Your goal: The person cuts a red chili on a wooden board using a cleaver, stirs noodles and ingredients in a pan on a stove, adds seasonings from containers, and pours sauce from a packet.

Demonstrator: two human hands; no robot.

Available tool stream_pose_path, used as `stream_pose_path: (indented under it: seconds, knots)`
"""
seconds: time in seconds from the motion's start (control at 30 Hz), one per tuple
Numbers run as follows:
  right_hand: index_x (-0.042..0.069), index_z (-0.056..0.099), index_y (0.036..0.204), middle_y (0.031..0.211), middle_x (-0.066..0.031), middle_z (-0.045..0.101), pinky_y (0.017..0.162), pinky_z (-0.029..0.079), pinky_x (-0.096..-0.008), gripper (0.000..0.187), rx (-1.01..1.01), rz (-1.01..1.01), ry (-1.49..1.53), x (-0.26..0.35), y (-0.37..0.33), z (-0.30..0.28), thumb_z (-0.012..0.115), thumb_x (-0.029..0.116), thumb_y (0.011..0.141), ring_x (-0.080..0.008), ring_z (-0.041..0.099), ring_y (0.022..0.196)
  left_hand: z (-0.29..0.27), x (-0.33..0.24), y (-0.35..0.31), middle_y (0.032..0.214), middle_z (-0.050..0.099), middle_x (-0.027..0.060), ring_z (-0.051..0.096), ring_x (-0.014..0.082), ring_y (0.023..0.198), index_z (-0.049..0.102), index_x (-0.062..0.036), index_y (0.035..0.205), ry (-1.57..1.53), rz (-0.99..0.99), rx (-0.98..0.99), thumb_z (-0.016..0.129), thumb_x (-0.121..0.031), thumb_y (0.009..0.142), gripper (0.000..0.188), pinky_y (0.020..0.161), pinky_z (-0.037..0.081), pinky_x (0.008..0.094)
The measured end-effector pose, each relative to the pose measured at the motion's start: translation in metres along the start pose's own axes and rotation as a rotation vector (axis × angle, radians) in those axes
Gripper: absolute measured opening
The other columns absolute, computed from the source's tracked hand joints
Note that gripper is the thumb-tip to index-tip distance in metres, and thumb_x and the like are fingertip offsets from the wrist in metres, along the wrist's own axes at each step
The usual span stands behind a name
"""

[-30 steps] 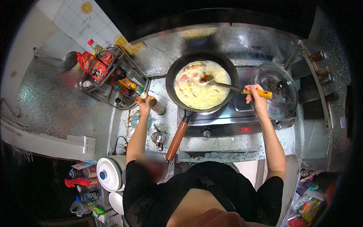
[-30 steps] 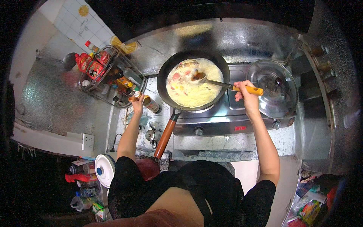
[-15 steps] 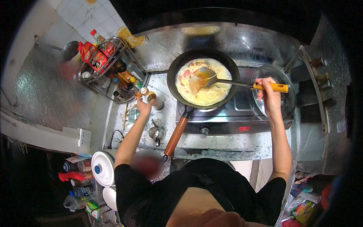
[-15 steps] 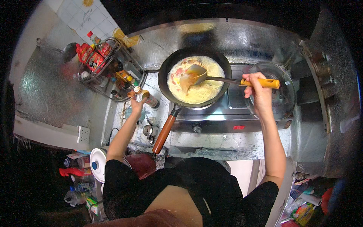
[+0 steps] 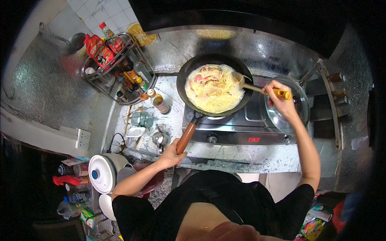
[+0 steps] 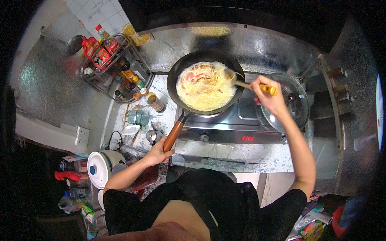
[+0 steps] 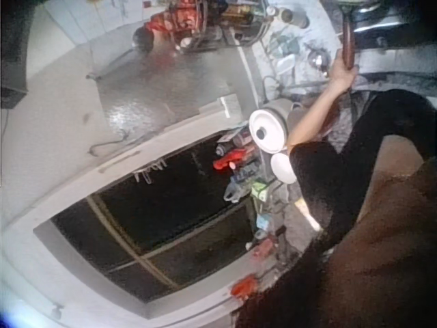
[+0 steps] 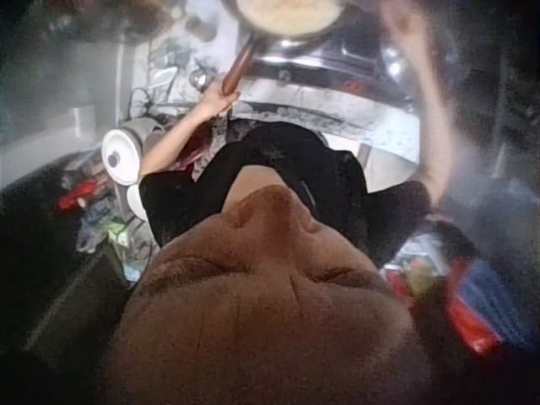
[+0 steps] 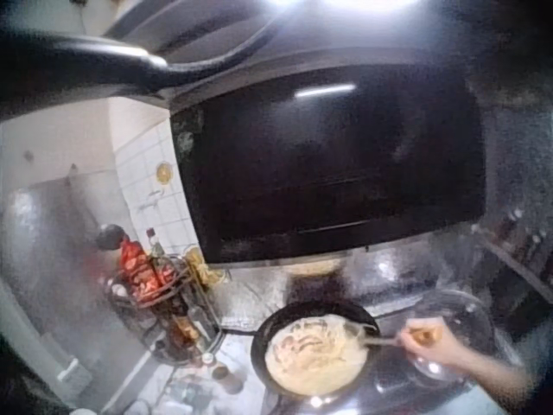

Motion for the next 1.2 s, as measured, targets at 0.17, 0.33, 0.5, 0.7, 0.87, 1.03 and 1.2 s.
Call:
stream_pose_path:
  seconds: [0.17, 0.33, 0.5, 0.7, 0.87, 1.03, 1.2]
  knots:
    - [0.003, 0.052, 0.077, 0.091, -0.0103, 0.06, 0.043, 0.044, -0.0206, 0.019, -0.19, 0.17, 0.646, -0.089, -0.013, 0.033, 0.049, 0.019, 0.087, -0.0082, 0.05, 0.049, 0.001, 0.002, 0.006, 0.062, 0.045, 0.0047, 0.048, 0.0123, 0.044, 0.037, -0.0017, 0.108, 0.077, 0.03, -0.002, 0.058, -0.006, 0.078, 0.037, 0.041, 0.039, 0.0267]
    - [0.002, 0.052, 0.078, 0.09, -0.0121, 0.059, 0.043, 0.045, -0.0208, 0.015, -0.254, 0.131, 0.846, -0.085, -0.022, 0.058, 0.05, 0.016, 0.084, -0.0089, 0.052, 0.05, -0.001, -0.007, 0.0, 0.062, 0.045, 0.0045, 0.048, 0.012, 0.044, 0.035, -0.0013, 0.109, 0.085, 0.034, 0.002, 0.058, -0.005, 0.078, 0.038, 0.04, 0.039, 0.0276]
    - [0.003, 0.05, 0.079, 0.092, -0.0108, 0.058, 0.043, 0.044, -0.0177, 0.015, -0.267, 0.085, 0.873, -0.059, -0.031, 0.036, 0.048, 0.016, 0.087, -0.0072, 0.052, 0.05, -0.001, 0.001, 0.003, 0.062, 0.046, 0.0048, 0.048, 0.0123, 0.045, 0.036, -0.0014, 0.109, 0.058, 0.05, 0.005, 0.058, -0.006, 0.078, 0.038, 0.041, 0.04, 0.0272]
    - [0.002, 0.05, 0.082, 0.093, -0.0121, 0.058, 0.045, 0.046, -0.0193, 0.016, -0.197, -0.015, 0.814, -0.02, -0.023, 0.01, 0.048, 0.017, 0.088, -0.0078, 0.052, 0.051, -0.002, -0.001, 0.001, 0.062, 0.046, 0.0025, 0.047, 0.0099, 0.044, 0.037, -0.0014, 0.111, 0.103, 0.034, -0.029, 0.059, -0.006, 0.078, 0.04, 0.04, 0.038, 0.0256]
    - [0.003, 0.052, 0.081, 0.091, -0.0087, 0.059, 0.045, 0.044, -0.0178, 0.02, -0.101, -0.068, 0.536, 0.024, 0.001, 0.004, 0.049, 0.021, 0.089, -0.0062, 0.051, 0.051, -0.001, -0.001, 0.0, 0.063, 0.046, 0.0019, 0.046, 0.0088, 0.044, 0.037, -0.0018, 0.112, 0.083, 0.019, -0.012, 0.059, -0.007, 0.079, 0.04, 0.04, 0.038, 0.0242]
    - [0.004, 0.057, 0.081, 0.08, -0.0036, 0.059, 0.045, 0.044, -0.0182, 0.021, 0.145, -0.07, 0.094, 0.079, 0.031, 0.043, 0.05, 0.022, 0.088, -0.0054, 0.051, 0.052, 0.001, 0.0, 0.002, 0.065, 0.047, 0.0026, 0.047, 0.0088, 0.045, 0.037, -0.0024, 0.112, 0.048, 0.007, 0.003, 0.059, -0.007, 0.079, 0.04, 0.041, 0.039, 0.024]
    - [0.0, 0.057, 0.077, 0.068, -0.0093, 0.061, 0.058, 0.048, -0.0309, 0.009, 0.624, -0.424, -0.514, 0.14, 0.032, 0.116, 0.058, 0.009, 0.077, -0.0197, 0.06, 0.063, -0.001, 0.003, 0.002, 0.065, 0.048, 0.0051, 0.049, 0.0113, 0.046, 0.037, -0.0026, 0.11, 0.055, 0.004, 0.0, 0.061, -0.007, 0.078, 0.04, 0.043, 0.041, 0.0264]
Point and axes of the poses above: each hand's wrist, its own y-axis towards the middle knuckle, its own z-axis out of the palm, x = y × z, the point moved 10 cm from there along y, towards the middle knuckle
